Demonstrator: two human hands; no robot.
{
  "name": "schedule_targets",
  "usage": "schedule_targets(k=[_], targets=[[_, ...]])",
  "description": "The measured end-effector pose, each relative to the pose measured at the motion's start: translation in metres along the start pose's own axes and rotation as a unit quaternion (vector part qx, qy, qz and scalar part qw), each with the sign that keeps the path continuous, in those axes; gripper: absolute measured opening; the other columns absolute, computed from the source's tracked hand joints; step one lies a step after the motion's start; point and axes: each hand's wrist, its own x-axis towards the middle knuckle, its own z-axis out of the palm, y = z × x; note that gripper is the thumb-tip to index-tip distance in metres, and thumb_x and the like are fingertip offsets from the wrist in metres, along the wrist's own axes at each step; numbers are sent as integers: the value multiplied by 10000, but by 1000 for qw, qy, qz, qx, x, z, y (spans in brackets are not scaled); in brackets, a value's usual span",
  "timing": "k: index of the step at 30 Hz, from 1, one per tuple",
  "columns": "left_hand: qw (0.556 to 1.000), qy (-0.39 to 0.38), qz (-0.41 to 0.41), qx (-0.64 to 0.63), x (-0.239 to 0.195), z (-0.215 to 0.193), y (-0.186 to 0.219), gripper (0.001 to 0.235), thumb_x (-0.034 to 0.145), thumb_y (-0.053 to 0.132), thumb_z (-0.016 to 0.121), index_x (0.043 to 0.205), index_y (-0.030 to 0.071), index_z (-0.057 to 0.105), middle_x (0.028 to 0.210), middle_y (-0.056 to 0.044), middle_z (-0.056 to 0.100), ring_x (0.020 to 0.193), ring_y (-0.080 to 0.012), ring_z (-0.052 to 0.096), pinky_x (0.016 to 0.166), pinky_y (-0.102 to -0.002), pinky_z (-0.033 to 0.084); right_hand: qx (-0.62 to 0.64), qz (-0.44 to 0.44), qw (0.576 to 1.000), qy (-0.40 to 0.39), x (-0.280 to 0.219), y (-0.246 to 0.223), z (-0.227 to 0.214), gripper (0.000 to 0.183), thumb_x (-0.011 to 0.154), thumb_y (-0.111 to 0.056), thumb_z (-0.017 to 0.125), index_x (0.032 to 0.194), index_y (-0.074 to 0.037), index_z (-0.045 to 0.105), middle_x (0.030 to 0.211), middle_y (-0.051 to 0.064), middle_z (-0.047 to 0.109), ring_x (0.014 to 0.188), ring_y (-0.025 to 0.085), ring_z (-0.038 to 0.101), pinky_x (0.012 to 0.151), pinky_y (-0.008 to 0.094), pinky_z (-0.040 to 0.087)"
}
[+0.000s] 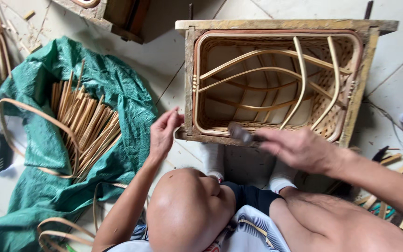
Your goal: The person assembles a rectangular bamboo basket by inserting curved bamboo strips into a wooden mold, securing them with a hammer, and trimming excess with pliers. The person applies glue to the joints and continues adding strips to form the basket's frame.
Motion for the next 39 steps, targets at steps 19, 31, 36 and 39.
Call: schedule_targets(k=[19,31,36,39], targets=[[755,-46,358,548,233,225,109,810,1061,662,302,438,176,480,379,-22,445,312,-154,385,345,-381,354,-109,264,940,187,32,75,-119,356,1164,-319,481,1291,-33,650,670,99,631,570,212,637,530,401,508],[760,-27,398,513,216,219,117,773,1064,580,409,472,125,610,405,-106,535,328,-222,513,397,-408,430,-112,232,948,187,10,89,-126,388,1166,-314,424,1273,-11,641,703,76,622,497,166,590,427,309,493],[751,-14,419,510,205,216,120,774,1083,559,412,479,117,611,416,-111,532,348,-239,519,414,-408,450,-103,167,966,167,35,90,-111,365,1126,-279,466,1278,-14,665,768,85,658,478,145,548,448,295,480],[757,-73,314,568,201,217,140,742,1100,552,413,601,73,680,531,-137,617,474,-278,602,547,-430,494,-68,210,963,155,43,83,-121,407,1109,-283,409,1360,-50,629,698,90,618,417,161,494,337,298,439]])
